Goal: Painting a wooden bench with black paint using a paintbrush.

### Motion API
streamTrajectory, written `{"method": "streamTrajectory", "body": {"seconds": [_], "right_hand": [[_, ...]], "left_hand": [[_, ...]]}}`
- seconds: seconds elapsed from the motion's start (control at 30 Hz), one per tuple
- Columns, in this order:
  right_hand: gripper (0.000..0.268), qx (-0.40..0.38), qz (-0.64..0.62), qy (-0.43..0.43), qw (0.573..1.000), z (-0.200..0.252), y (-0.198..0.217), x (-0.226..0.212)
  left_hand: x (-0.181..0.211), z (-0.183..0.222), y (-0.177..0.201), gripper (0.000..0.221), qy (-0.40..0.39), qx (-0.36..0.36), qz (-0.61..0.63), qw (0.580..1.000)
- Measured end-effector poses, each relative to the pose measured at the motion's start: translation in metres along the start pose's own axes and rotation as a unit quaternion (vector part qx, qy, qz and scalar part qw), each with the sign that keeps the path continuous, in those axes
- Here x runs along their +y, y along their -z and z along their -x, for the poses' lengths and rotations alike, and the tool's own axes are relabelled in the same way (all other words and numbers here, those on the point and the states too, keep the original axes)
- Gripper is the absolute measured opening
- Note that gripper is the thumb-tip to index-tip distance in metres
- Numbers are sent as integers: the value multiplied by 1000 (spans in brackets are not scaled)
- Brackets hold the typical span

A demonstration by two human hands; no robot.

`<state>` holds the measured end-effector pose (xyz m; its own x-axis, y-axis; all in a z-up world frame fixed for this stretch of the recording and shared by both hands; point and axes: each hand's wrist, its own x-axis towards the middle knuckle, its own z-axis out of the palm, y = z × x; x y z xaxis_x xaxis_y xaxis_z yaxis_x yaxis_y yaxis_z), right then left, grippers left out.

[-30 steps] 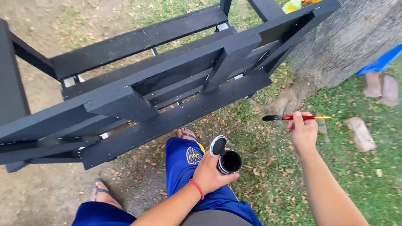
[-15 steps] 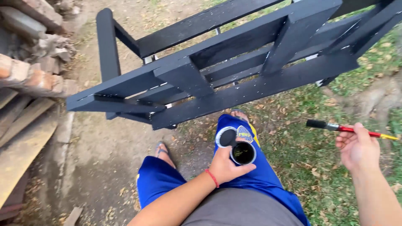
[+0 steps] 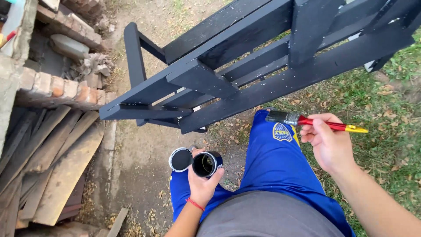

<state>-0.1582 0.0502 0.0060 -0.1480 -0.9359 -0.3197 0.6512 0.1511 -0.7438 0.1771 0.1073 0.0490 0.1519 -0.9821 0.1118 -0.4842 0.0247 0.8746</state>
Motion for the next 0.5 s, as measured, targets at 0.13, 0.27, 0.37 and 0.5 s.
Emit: {"method": "streamTrajectory", "body": {"seconds": [0.13,0.27,0.37,0.5], "right_hand": [[12,-73,192,120,971,29,-16,-16],[22,-174,261,242,918,50,-24,-30],[38,-163,163,199,952,61,-32,-25],[49,-170,212,208,940,80,-47,-33]], "left_hand": [[-12,11,7,58,-39,-2,7,999],[-9,16,13,50,-2,-34,59,998],[11,16,24,60,-41,-26,42,998],[18,24,38,45,-54,-62,-20,996]]}}
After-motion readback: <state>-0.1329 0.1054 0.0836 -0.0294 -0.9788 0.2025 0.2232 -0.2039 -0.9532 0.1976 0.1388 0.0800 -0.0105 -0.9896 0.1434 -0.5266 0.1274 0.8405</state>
